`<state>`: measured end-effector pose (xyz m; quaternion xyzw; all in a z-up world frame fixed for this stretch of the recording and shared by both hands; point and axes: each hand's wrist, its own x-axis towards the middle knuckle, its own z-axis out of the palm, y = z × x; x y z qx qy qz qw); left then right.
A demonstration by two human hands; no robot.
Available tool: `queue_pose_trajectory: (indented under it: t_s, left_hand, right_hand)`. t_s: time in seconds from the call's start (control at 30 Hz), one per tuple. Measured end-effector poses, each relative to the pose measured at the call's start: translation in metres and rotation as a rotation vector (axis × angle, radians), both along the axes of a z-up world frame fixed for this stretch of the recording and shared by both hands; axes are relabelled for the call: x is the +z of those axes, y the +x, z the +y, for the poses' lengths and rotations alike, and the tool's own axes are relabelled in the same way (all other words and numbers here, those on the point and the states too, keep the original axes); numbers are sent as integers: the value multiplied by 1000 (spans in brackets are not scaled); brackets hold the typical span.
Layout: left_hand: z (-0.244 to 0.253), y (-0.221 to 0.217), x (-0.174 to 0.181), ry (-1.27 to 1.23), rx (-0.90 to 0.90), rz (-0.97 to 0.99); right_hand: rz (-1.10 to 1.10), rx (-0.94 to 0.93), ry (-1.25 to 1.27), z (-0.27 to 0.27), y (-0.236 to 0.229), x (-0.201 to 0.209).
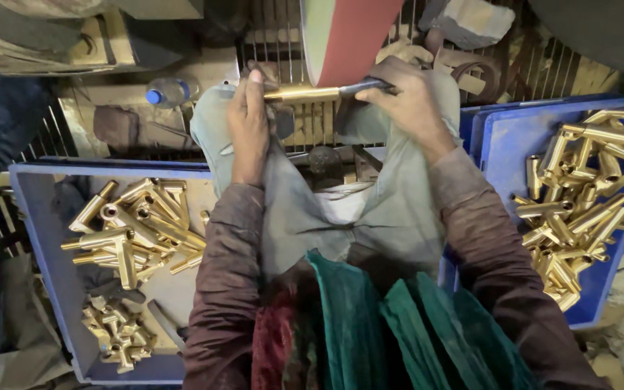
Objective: The person sits cross-legged on a metal grate floor and uses a belt sander to polish brass-colored metal parts. They pick up parts from a blue bin, press them against the moving belt, rotate them to smooth different surfaces, and place the finished parts into a second bin.
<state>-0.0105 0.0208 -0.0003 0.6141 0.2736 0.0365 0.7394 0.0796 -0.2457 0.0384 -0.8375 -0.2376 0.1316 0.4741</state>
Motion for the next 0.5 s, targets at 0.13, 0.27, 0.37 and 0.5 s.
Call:
queue_pose_trajectory:
  t_s: [0.13, 0.27, 0.37, 0.5]
  left_hand:
    - [-2, 1, -1, -12, -12, 18]
    - [-2, 3, -9, 41, -3, 66]
    - [0, 1, -17, 209, -66, -154]
    - [-4, 4, -16, 148, -22, -14]
  right_hand:
    - [114, 21, 59, -3, 5, -4]
    - [277, 25, 142, -5, 12, -15]
    - [506, -101, 94, -8, 15, -23]
    - [748, -198, 131, -10, 21, -29]
